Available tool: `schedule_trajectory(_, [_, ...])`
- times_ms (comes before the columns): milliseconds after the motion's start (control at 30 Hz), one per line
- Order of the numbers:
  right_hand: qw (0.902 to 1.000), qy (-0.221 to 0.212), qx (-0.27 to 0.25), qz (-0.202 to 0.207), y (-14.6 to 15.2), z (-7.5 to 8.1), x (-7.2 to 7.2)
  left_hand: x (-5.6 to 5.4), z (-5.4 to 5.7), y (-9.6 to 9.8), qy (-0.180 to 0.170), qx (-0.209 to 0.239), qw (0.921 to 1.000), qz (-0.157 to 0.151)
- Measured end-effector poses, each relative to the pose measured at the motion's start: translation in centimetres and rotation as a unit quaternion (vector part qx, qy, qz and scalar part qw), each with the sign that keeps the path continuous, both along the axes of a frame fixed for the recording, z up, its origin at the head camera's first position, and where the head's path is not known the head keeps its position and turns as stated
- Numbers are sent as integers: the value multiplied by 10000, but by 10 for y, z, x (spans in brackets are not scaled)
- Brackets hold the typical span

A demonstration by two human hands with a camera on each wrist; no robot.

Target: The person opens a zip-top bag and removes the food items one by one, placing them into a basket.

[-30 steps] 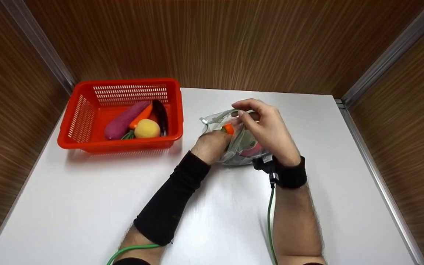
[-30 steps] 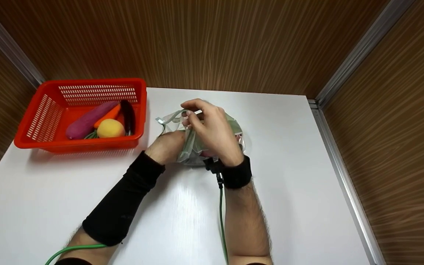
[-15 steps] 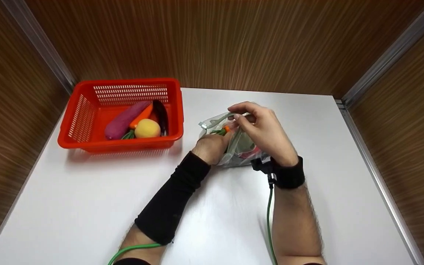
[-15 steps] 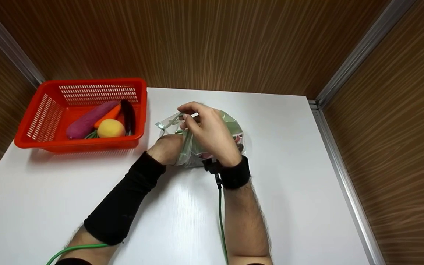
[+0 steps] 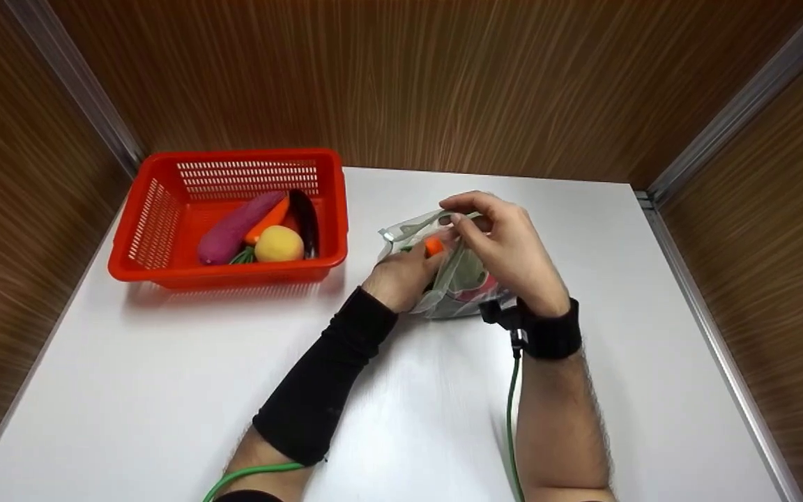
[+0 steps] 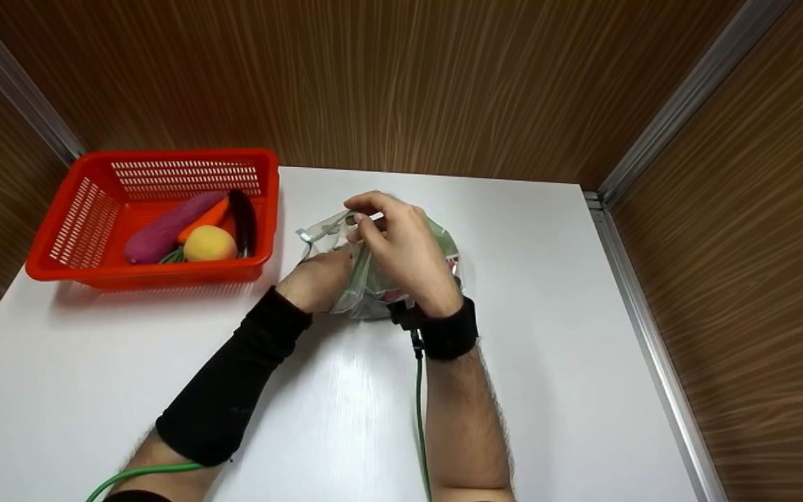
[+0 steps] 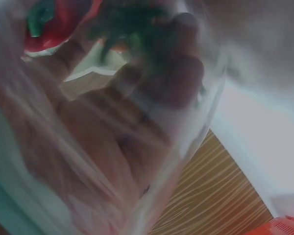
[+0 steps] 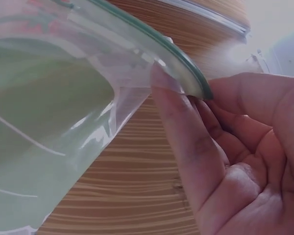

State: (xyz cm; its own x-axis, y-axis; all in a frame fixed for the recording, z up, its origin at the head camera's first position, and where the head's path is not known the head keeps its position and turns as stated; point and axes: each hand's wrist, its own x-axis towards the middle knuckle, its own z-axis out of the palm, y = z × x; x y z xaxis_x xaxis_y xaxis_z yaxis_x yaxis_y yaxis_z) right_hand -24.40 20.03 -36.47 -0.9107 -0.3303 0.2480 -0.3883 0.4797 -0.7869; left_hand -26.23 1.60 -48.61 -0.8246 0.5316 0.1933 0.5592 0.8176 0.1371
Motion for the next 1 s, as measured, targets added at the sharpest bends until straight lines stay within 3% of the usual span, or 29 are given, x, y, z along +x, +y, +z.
schedule_trajectory(167, [9996,26,-188,-222,8,3,-2,-4,10,1,-110,311,9994,-132])
schedule_trajectory(333, [9983,-6,-459,-361,12,2,-2,-2,20,-1,248,512,9981,-230])
schedule_trajectory(500, [9955,-116,-821,-448,14,0,-1,0,34,-6,483,1016,9935,-197])
schedule_trajectory(800, [9892,-40,-1288,-702,18,2,-5,6,74,-35,-56,1581,9871,-232])
schedule_trajectory(1000, [9894,8,-1235,-758,18,4,-6,18,96,-65,-234,2143,9761,-272])
